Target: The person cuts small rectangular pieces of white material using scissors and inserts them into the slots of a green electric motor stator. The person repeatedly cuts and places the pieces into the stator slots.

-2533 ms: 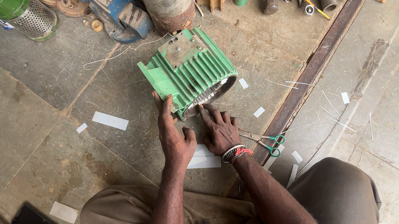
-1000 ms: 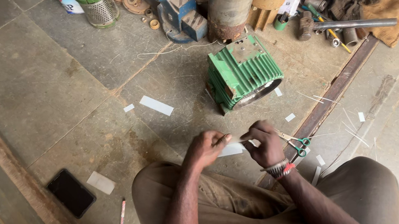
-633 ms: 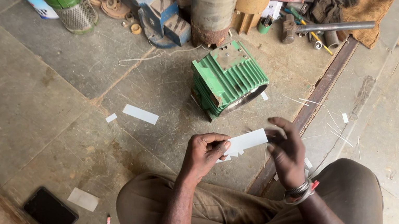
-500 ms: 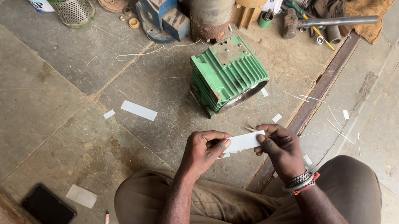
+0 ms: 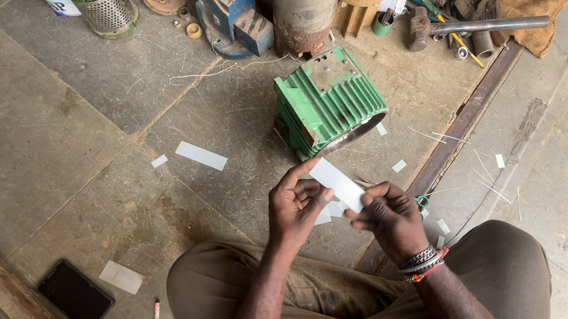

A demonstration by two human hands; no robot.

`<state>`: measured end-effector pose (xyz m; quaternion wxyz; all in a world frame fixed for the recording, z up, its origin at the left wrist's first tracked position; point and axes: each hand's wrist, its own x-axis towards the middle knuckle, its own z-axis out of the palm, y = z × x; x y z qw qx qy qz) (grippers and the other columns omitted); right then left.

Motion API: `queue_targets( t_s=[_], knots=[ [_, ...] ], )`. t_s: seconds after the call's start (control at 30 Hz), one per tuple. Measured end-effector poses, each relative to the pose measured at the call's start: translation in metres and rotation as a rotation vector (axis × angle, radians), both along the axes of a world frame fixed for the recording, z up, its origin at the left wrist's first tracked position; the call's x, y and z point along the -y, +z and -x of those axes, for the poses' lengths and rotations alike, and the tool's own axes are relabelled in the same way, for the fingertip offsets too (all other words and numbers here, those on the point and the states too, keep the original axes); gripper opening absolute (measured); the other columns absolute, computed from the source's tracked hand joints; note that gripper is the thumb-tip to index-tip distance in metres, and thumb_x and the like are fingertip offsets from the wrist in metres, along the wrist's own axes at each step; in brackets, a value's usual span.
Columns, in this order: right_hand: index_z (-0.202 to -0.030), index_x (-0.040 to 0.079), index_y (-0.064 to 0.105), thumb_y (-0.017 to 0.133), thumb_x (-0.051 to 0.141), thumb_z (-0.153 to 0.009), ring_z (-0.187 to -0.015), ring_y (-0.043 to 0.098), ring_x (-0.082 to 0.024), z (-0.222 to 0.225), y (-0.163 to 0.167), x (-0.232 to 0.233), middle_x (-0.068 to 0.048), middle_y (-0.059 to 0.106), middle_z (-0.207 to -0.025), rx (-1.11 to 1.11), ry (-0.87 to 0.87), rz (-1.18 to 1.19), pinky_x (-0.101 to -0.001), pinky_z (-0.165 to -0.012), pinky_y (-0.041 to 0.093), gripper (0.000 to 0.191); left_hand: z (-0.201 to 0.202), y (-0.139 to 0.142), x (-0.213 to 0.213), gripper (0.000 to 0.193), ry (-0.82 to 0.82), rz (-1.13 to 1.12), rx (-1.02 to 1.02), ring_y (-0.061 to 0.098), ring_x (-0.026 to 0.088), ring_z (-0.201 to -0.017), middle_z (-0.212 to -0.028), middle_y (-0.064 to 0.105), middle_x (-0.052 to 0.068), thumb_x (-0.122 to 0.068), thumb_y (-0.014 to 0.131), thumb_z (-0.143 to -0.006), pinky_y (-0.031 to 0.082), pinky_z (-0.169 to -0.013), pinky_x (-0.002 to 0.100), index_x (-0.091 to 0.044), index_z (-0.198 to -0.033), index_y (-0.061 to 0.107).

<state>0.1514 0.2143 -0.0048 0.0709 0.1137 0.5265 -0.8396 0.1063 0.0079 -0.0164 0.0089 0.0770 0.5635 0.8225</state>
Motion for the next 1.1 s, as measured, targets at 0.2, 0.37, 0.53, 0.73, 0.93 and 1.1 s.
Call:
queue_targets(
  t_s=[0.2, 0.37, 0.53, 0.73, 0.93, 1.1],
  knots=[
    [-0.108, -0.003, 0.064, 0.064, 0.005, -0.098, -0.091, 0.079, -0.026, -0.008, -0.002, 0.010, -0.018, 0.076, -0.098, 0.010, 0.178, -0.047, -0.0416, -0.077, 0.067, 0.013, -0.001, -0.007, 0.001, 0.045, 0.107, 0.035, -0.052, 0.075, 0.014, -0.085, -0.098, 0.077, 0.015, -0.004, 0.075, -0.094, 0.066, -0.072, 0.026, 0.000, -0.136, 0.060],
    [-0.118, 0.001, 0.064, 0.068, 0.008, -0.092, -0.087, 0.073, -0.015, -0.002, 0.000, 0.013, -0.009, 0.078, -0.100, -0.101, 0.082, -0.208, -0.0334, -0.076, 0.063, 0.027, -0.004, 0.001, -0.002, 0.047, 0.043, 0.334, -0.080, 0.077, 0.014, -0.073, -0.091, 0.079, 0.011, -0.009, 0.076, -0.090, 0.065, -0.057, 0.026, -0.004, -0.134, 0.060],
    [-0.113, -0.002, 0.073, 0.071, 0.010, -0.095, -0.075, 0.068, -0.013, 0.001, -0.003, 0.004, -0.010, 0.077, -0.092, -0.102, -0.012, -0.291, -0.0289, -0.063, 0.057, 0.022, 0.003, 0.000, 0.003, 0.031, -0.085, 0.050, -0.142, 0.080, 0.015, -0.081, -0.095, 0.080, 0.009, -0.015, 0.063, -0.105, 0.071, -0.069, 0.028, -0.004, -0.134, 0.063],
    [-0.110, -0.002, 0.074, 0.073, 0.008, -0.094, -0.075, 0.069, -0.012, 0.001, -0.007, -0.004, -0.010, 0.077, -0.092, -0.133, 0.007, -0.311, -0.0276, -0.062, 0.058, 0.019, 0.003, -0.006, 0.010, 0.033, -0.131, 0.222, -0.348, 0.079, 0.018, -0.090, -0.102, 0.078, 0.013, -0.016, 0.067, -0.105, 0.071, -0.077, 0.031, -0.003, -0.135, 0.061],
    [-0.105, 0.002, 0.079, 0.076, 0.009, -0.090, -0.066, 0.067, -0.011, 0.003, -0.006, -0.004, -0.009, 0.080, -0.089, -0.208, 0.134, -0.604, -0.0268, -0.056, 0.055, 0.017, 0.002, -0.008, 0.007, 0.053, -0.278, 0.293, -0.111, 0.075, 0.020, -0.082, -0.095, 0.075, 0.012, -0.011, 0.075, -0.091, 0.068, -0.070, 0.033, -0.008, -0.141, 0.058],
    [-0.100, 0.006, 0.076, 0.077, 0.010, -0.090, -0.081, 0.075, -0.012, 0.023, -0.010, -0.035, -0.007, 0.079, -0.098, -0.326, 0.019, -0.823, -0.0267, -0.066, 0.064, 0.011, -0.008, -0.007, 0.009, 0.056, -0.548, 0.559, -0.025, 0.077, 0.022, -0.092, -0.097, 0.076, 0.010, -0.002, 0.079, -0.081, 0.067, -0.077, 0.039, -0.009, -0.131, 0.053]
  ],
)
